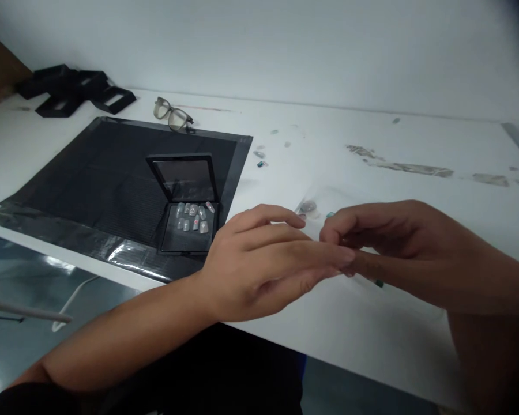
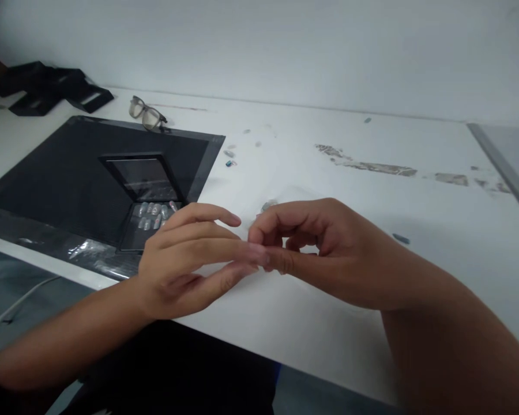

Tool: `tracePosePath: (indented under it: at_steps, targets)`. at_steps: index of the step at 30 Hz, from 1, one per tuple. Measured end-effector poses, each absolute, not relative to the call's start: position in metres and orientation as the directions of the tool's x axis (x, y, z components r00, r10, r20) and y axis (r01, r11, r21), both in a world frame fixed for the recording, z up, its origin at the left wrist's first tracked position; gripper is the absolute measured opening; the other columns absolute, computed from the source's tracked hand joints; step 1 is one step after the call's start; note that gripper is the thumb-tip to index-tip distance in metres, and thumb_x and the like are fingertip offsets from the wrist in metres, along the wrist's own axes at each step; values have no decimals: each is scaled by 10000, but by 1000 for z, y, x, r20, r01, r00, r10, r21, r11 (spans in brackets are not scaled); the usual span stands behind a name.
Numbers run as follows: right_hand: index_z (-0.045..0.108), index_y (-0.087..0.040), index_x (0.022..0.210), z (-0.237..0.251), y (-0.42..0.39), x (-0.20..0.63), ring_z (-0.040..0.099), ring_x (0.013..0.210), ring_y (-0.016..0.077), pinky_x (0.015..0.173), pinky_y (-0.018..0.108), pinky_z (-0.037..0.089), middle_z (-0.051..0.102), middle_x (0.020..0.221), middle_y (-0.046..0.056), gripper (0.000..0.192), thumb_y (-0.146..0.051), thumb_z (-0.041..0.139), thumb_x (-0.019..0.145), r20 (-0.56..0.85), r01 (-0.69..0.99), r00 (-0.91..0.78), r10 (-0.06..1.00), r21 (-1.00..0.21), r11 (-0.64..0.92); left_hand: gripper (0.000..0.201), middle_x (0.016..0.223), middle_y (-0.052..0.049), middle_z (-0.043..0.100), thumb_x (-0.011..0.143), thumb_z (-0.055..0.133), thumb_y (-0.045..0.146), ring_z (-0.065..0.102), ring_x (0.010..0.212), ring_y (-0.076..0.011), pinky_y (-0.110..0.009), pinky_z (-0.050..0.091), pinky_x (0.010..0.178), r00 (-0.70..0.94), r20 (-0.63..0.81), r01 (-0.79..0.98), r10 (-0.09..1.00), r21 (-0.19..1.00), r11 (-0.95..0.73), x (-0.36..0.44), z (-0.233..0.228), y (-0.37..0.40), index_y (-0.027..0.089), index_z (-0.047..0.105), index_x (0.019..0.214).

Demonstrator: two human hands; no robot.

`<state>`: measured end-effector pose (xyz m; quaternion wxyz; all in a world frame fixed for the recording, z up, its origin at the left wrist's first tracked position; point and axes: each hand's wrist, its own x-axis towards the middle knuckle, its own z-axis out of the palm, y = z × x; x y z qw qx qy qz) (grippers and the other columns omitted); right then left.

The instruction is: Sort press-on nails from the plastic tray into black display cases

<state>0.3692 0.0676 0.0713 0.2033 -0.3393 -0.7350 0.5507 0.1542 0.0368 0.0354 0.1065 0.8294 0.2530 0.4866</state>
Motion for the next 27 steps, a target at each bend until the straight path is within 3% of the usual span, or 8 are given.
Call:
tracePosePath:
  at_steps: [8, 15, 22, 27]
  targets:
    - [749, -333, 882, 72, 66, 370, 542, 525, 95, 437, 228, 425, 663, 668, -14, 76, -392, 713, 914, 0, 241, -657, 754, -947, 211, 111, 822, 58, 784, 854, 788, 264, 732, 794, -105, -298, 612, 886, 307, 708, 261, 635, 579, -772, 152, 44, 34, 217, 687, 852]
    - [752, -281, 888, 73, 66, 372, 498, 469, 104, 385, 243, 399, 638, 641, 12, 195, -472, 713, 896, -46, 299, -614, 788, -937, 179, 198, 711, 59, 761, 813, 826, 303, 721, 680, -110, -299, 621, 765, 234, 728, 205, 645, 611, -765, 152, 48, 33, 224, 658, 746]
    - [737, -245, 945, 74, 67, 374, 553, 554, 93, 469, 209, 454, 657, 723, -3, 165, -400, 719, 892, -74, 344, -647, 759, -916, 205, 203, 678, 8, 762, 794, 839, 243, 716, 627, -107, -259, 614, 725, 296, 799, 71, 524, 528, -846, 147, 44, 40, 168, 658, 740]
    - [729, -298, 1022, 72, 66, 376, 566, 607, 95, 510, 188, 490, 657, 745, -25, 225, -403, 788, 832, -100, 375, -744, 661, -881, 290, 106, 708, -50, 765, 811, 794, 132, 713, 670, -113, -249, 589, 727, 275, 818, -20, 505, 529, -848, 150, 42, 41, 111, 691, 814]
